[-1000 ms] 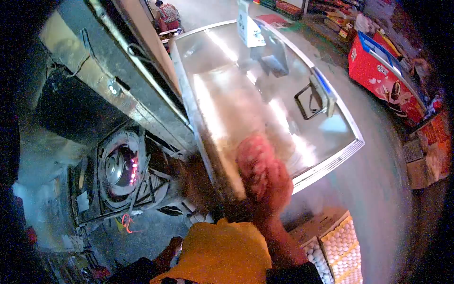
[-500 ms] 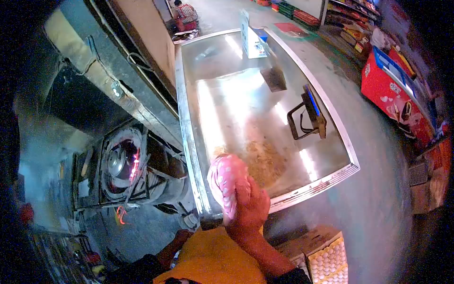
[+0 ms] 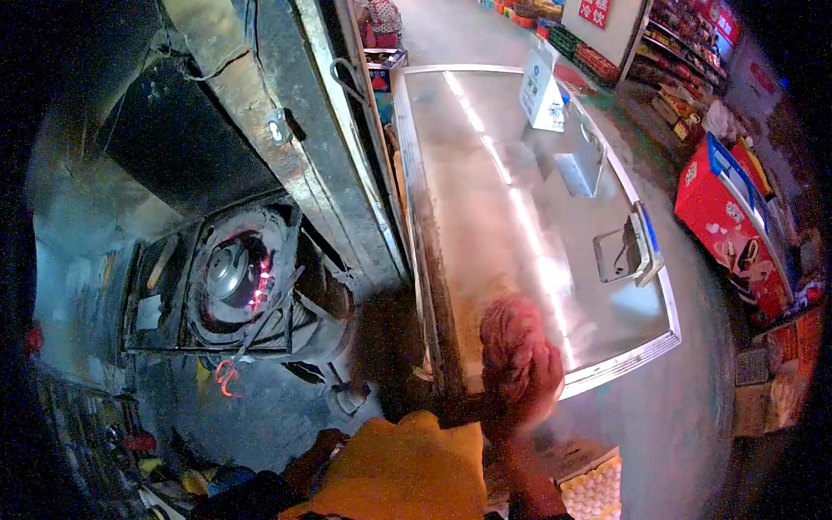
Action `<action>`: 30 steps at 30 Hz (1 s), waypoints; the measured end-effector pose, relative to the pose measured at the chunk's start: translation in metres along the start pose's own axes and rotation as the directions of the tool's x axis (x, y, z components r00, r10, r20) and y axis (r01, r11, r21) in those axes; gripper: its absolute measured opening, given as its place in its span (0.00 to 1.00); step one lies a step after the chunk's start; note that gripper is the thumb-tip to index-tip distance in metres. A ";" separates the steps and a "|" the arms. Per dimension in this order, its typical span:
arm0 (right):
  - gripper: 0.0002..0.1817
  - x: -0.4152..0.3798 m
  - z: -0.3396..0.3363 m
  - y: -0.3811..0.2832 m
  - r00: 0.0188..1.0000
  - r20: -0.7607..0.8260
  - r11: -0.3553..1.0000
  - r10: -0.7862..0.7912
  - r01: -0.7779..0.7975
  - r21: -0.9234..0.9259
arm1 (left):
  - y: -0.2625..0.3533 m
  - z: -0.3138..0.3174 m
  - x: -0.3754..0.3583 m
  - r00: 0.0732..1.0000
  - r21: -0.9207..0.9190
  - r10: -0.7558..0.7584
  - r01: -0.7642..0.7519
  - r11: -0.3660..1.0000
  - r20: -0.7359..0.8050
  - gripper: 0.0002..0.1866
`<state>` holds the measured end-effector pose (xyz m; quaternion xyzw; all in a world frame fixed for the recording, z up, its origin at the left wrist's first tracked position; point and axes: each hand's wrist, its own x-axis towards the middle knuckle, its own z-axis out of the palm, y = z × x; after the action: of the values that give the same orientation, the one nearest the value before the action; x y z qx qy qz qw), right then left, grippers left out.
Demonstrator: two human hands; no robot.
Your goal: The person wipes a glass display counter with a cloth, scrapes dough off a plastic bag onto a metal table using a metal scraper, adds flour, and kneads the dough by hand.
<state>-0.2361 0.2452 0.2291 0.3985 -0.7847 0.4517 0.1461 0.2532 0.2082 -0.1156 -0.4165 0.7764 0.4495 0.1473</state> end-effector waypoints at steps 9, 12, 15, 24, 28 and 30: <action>0.29 0.005 -0.009 -0.023 0.998 0.061 0.990 0.031 -0.039 0.135 | -0.041 0.002 -0.016 0.841 -0.897 -0.535 0.298 0.327 0.085 0.16; 0.32 0.007 -0.008 -0.030 1.000 0.026 1.000 0.008 -0.008 -0.017 | -0.007 -0.036 -0.034 0.870 -0.861 -0.486 0.308 0.404 0.083 0.15; 0.34 0.007 -0.005 -0.030 1.000 0.015 1.000 -0.016 0.016 0.001 | 0.009 -0.044 -0.039 0.814 -0.899 -0.563 0.346 0.269 0.145 0.09; 0.32 0.002 -0.006 -0.018 1.000 0.019 0.999 0.015 -0.016 0.034 | -0.036 0.004 -0.049 0.904 -0.872 -0.421 0.263 0.412 0.073 0.09; 0.33 0.004 -0.008 -0.020 0.999 0.039 0.999 0.015 -0.017 0.041 | -0.003 -0.017 -0.035 0.725 -0.857 -0.636 0.480 0.190 0.264 0.11; 0.32 0.003 -0.007 -0.018 0.999 0.046 0.997 0.019 -0.023 0.076 | 0.004 -0.019 -0.029 0.781 -0.898 -0.585 0.397 0.191 0.221 0.12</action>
<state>-0.2254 0.2449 0.2452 0.4058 -0.7741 0.4737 0.1082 0.2705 0.2087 -0.0850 -0.6872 0.2276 0.6889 -0.0384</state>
